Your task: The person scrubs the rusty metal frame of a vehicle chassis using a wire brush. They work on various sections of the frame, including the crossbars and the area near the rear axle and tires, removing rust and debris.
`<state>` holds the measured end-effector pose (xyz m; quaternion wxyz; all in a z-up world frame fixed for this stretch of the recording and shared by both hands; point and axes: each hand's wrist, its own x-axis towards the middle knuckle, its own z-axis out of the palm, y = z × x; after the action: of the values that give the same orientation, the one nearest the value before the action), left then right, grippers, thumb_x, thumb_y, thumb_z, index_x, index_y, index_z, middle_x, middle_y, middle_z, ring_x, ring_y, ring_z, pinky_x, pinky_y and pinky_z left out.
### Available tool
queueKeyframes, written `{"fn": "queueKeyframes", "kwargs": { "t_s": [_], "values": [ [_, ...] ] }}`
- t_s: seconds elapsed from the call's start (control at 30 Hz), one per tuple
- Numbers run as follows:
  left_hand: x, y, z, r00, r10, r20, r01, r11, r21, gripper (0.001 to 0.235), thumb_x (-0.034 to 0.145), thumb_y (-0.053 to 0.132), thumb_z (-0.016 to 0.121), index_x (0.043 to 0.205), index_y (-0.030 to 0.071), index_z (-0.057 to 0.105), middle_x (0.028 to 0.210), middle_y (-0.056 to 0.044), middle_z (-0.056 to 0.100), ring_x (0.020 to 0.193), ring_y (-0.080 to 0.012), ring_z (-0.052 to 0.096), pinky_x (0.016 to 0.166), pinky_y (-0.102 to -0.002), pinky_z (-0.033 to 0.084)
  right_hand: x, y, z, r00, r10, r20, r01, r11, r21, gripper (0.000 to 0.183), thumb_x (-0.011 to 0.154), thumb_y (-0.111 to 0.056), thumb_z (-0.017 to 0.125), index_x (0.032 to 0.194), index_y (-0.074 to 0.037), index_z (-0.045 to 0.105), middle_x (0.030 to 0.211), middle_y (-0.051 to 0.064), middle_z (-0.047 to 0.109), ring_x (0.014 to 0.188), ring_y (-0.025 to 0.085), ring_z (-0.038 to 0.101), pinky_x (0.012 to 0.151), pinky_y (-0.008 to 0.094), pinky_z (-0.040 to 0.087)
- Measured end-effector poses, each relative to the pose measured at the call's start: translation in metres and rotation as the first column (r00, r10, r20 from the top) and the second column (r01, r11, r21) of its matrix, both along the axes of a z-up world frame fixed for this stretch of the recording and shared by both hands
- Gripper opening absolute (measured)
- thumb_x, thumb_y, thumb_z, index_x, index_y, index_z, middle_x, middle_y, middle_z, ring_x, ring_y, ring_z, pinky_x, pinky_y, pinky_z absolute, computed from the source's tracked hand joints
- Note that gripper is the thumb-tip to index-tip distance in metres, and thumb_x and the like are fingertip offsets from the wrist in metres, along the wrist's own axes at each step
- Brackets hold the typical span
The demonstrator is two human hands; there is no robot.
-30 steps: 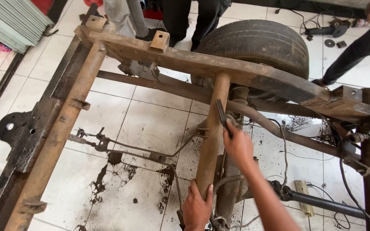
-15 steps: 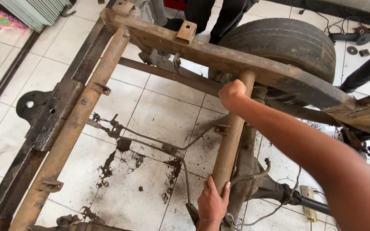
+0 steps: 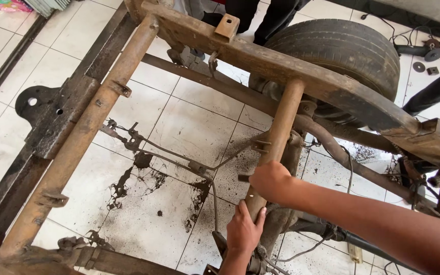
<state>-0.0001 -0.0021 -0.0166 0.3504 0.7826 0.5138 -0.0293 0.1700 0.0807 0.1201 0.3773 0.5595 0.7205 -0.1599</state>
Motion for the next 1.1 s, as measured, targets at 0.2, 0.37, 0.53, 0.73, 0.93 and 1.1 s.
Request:
{"fn": "queueKeyframes", "kwargs": {
  "t_s": [0.2, 0.37, 0.53, 0.73, 0.93, 1.1],
  "values": [
    [-0.001, -0.006, 0.000, 1.000, 0.022, 0.003, -0.023, 1.000, 0.020, 0.079, 0.101, 0.064, 0.047, 0.137, -0.007, 0.043, 0.115, -0.028, 0.067, 0.076, -0.0300, 0.077, 0.059, -0.036, 0.066, 0.054, 0.003, -0.004, 0.975, -0.220, -0.038, 0.222, 0.972, 0.082, 0.021, 0.097, -0.024, 0.066, 0.100, -0.005, 0.075, 0.087, 0.012, 0.075, 0.069, 0.017, 0.071, 0.054, 0.032, 0.056],
    [-0.001, -0.006, 0.011, 0.998, 0.057, 0.015, -0.058, 0.997, 0.047, 0.078, 0.099, 0.064, 0.048, 0.138, -0.003, 0.042, 0.117, -0.026, 0.066, 0.080, -0.0324, 0.076, 0.063, -0.041, 0.067, 0.039, -0.041, -0.016, 0.992, -0.081, 0.095, 0.056, 0.969, 0.242, 0.023, 0.101, -0.019, 0.062, 0.108, 0.002, 0.070, 0.075, 0.010, 0.074, 0.057, 0.009, 0.070, 0.043, 0.026, 0.058],
    [-0.017, -0.013, 0.026, 0.996, 0.074, 0.050, -0.071, 0.996, -0.060, 0.088, 0.095, 0.063, 0.053, 0.151, 0.000, 0.027, 0.133, -0.024, 0.054, 0.109, -0.0359, 0.065, 0.081, -0.045, 0.062, 0.042, -0.027, 0.074, 0.969, -0.248, -0.010, 0.248, 0.969, 0.010, 0.025, 0.106, -0.031, 0.052, 0.130, -0.028, 0.047, 0.088, 0.012, 0.073, 0.074, 0.017, 0.074, 0.059, 0.031, 0.063],
    [-0.077, -0.085, 0.046, 0.988, 0.078, -0.137, -0.085, 0.995, -0.051, 0.084, 0.101, 0.054, 0.051, 0.159, 0.004, 0.016, 0.150, -0.026, 0.039, 0.136, -0.0414, 0.045, 0.111, -0.053, 0.041, 0.076, -0.010, -0.008, 0.987, -0.148, -0.059, 0.159, 0.942, 0.295, 0.019, 0.092, -0.017, 0.064, 0.102, -0.009, 0.077, 0.099, 0.011, 0.076, 0.091, 0.026, 0.075, 0.072, 0.038, 0.060],
    [-0.120, -0.120, 0.030, 0.978, -0.065, -0.196, 0.089, 0.989, 0.116, 0.087, 0.103, 0.042, 0.057, 0.160, -0.001, 0.008, 0.159, -0.035, 0.020, 0.146, -0.0482, 0.025, 0.120, -0.060, 0.021, 0.083, 0.001, -0.033, 0.954, -0.292, -0.065, 0.299, 0.927, 0.229, 0.028, 0.106, -0.022, 0.049, 0.119, -0.004, 0.065, 0.085, 0.011, 0.074, 0.072, 0.019, 0.078, 0.060, 0.036, 0.066],
    [-0.175, -0.147, 0.016, 0.950, -0.128, -0.286, 0.154, 0.985, 0.072, 0.094, 0.099, 0.041, 0.062, 0.160, 0.001, 0.004, 0.167, -0.028, 0.014, 0.151, -0.0489, 0.017, 0.116, -0.069, 0.015, 0.078, 0.017, 0.029, 0.888, -0.431, -0.157, 0.448, 0.889, 0.094, 0.025, 0.102, -0.029, 0.055, 0.122, -0.020, 0.070, 0.085, 0.006, 0.074, 0.078, 0.018, 0.075, 0.069, 0.038, 0.065]
  ]
}}
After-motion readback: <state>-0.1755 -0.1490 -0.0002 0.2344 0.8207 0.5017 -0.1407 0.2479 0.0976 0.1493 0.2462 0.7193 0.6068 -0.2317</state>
